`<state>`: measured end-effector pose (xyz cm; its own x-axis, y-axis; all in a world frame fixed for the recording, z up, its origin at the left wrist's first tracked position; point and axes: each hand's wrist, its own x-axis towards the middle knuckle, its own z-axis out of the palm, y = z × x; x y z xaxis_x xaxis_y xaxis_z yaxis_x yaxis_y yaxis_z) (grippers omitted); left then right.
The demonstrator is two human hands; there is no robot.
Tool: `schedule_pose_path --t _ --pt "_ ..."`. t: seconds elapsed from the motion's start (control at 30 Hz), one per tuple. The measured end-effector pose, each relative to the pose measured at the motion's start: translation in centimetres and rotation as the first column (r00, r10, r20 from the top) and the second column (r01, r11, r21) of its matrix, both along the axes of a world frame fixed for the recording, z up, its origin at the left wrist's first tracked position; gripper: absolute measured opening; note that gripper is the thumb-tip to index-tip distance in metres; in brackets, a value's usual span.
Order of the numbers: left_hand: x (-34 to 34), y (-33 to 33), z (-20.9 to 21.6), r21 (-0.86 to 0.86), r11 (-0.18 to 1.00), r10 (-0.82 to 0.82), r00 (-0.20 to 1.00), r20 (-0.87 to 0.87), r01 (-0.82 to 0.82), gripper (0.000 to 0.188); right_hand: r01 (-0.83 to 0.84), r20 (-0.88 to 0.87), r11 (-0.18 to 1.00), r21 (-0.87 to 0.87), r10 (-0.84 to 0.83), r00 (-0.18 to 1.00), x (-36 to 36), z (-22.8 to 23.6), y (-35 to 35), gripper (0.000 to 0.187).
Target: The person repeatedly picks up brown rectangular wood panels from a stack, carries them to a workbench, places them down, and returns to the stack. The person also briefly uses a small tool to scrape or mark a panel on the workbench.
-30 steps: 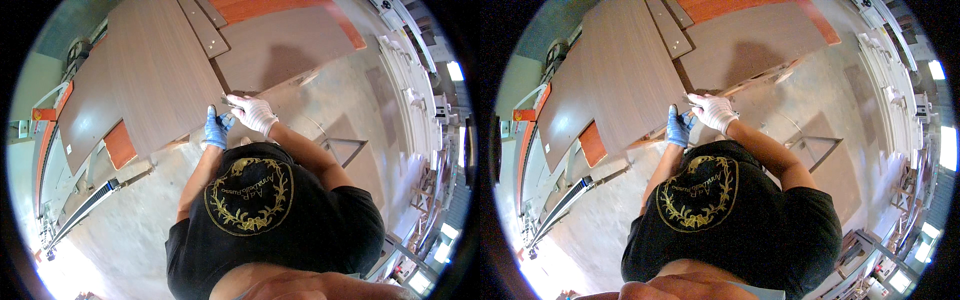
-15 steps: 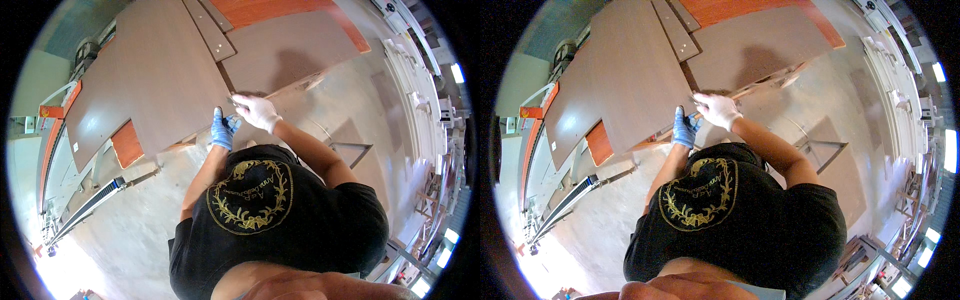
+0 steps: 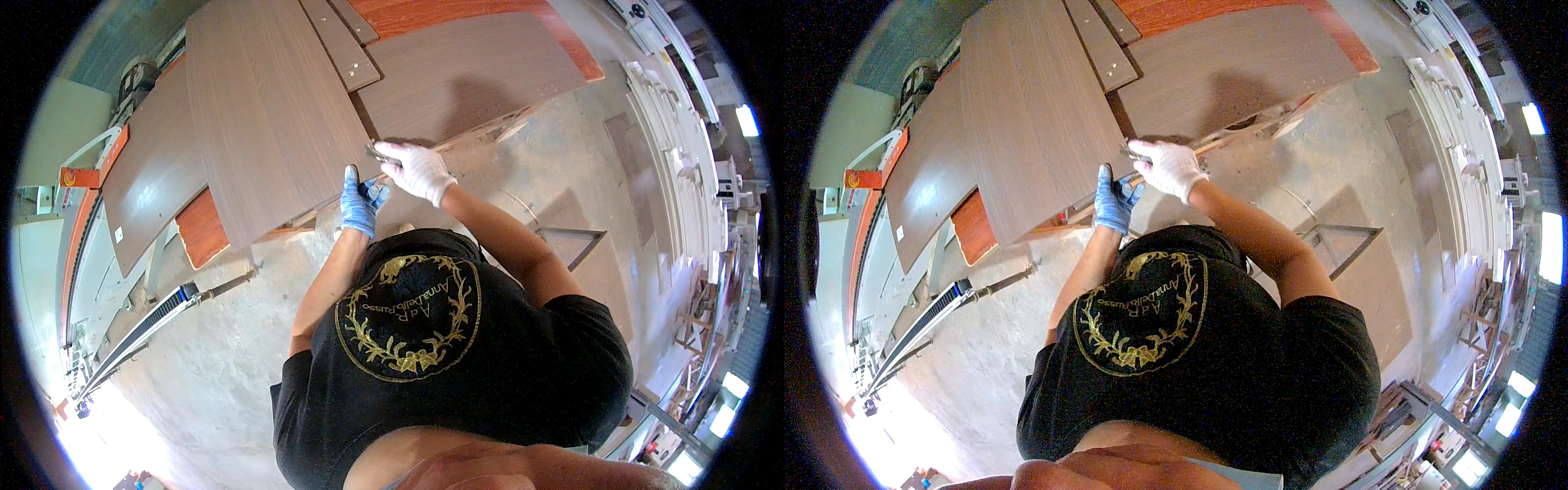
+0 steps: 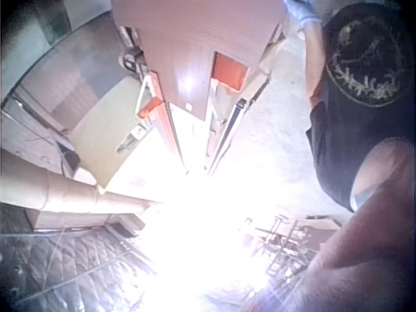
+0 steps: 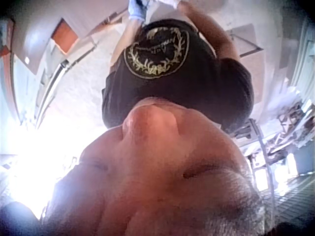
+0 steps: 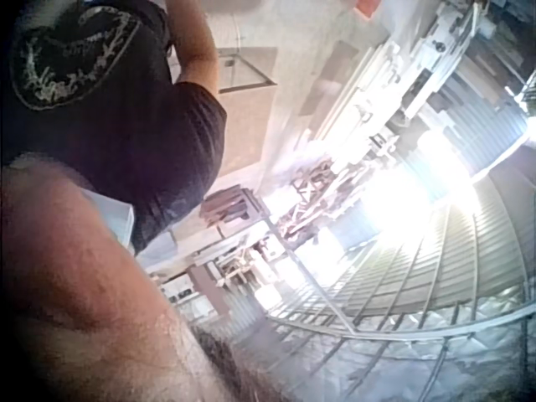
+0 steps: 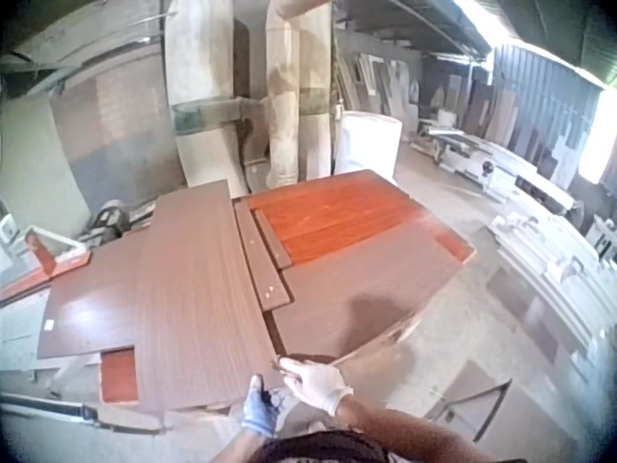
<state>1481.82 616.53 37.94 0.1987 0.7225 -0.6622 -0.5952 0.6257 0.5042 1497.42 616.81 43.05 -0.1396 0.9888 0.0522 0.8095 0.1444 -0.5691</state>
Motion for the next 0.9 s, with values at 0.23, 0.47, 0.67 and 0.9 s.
schedule_pose_path --t 0.23,0.47,0.67,0.9 --pt "0.2 0.1 0.3 0.052 0.999 0.014 1.000 -0.009 -0.014 0.043 0.003 0.055 1.000 -0.016 -0.002 0.998 -0.2 0.4 -1.1 0.038" --pt "0.1 -0.3 1.5 0.038 0.999 0.017 1.000 -0.014 -0.017 0.041 -0.006 -0.005 1.000 -0.021 0.006 1.000 -0.4 0.2 -0.2 0.038" --pt "0.3 -0.6 0.0 0.038 0.999 -0.002 1.000 0.018 0.001 0.042 0.054 -0.014 0.997 0.046 -0.054 0.998 0.3 -0.9 2.4 0.040" --pt "0.1 -0.1 -0.3 0.017 1.000 0.024 1.000 -0.004 -0.024 0.043 0.020 -0.023 0.998 -0.053 -0.021 1.000 -0.2 0.4 1.0 0.038"
